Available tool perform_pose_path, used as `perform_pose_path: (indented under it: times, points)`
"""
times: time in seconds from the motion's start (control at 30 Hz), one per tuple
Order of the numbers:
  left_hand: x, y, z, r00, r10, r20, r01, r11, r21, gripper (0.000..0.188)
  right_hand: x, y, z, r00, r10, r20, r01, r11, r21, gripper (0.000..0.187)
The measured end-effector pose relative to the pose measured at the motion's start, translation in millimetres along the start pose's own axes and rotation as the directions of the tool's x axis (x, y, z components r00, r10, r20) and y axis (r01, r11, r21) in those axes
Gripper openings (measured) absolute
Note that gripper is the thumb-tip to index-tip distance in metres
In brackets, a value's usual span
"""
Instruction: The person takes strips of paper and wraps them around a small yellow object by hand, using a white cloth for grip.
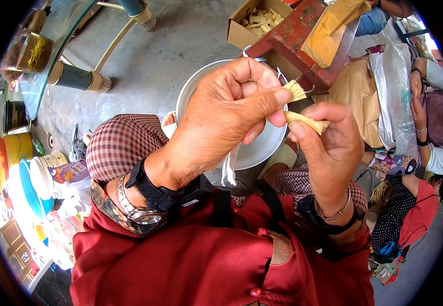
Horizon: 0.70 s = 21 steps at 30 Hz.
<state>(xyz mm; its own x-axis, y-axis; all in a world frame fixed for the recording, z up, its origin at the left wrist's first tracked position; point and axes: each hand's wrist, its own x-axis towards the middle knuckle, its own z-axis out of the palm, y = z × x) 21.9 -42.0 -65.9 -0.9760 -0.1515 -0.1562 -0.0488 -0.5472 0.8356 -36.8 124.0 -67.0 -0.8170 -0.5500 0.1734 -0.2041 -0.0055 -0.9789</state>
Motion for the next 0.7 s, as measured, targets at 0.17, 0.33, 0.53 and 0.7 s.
perform_pose_path:
  times: [0.17, 0.33, 0.53, 0.7]
  points:
    - [0, -5, 3, 0.998, 0.005, -0.061, 0.0, 0.997, 0.083, 0.009, 0, 2, 4, 1.0, -0.019, 0.009, 0.019, 1.0, 0.011, 0.019]
    - [-1, -8, 5, 0.998, 0.009, -0.065, 0.004, 0.98, 0.199, 0.009, 3, 9, 2, 0.982, -0.187, 0.034, 0.19, 0.964, -0.184, 0.016]
    - [-3, -12, 7, 0.999, 0.035, -0.024, -0.026, 0.958, 0.285, 0.01, 5, 13, 8, 0.986, -0.138, -0.092, 0.13, 0.988, -0.081, 0.015]
    - [-5, -13, 5, 0.999, 0.052, -0.016, -0.039, 0.884, 0.466, 0.011, 3, 17, 4, 0.979, -0.191, -0.072, 0.166, 0.951, -0.26, 0.015]
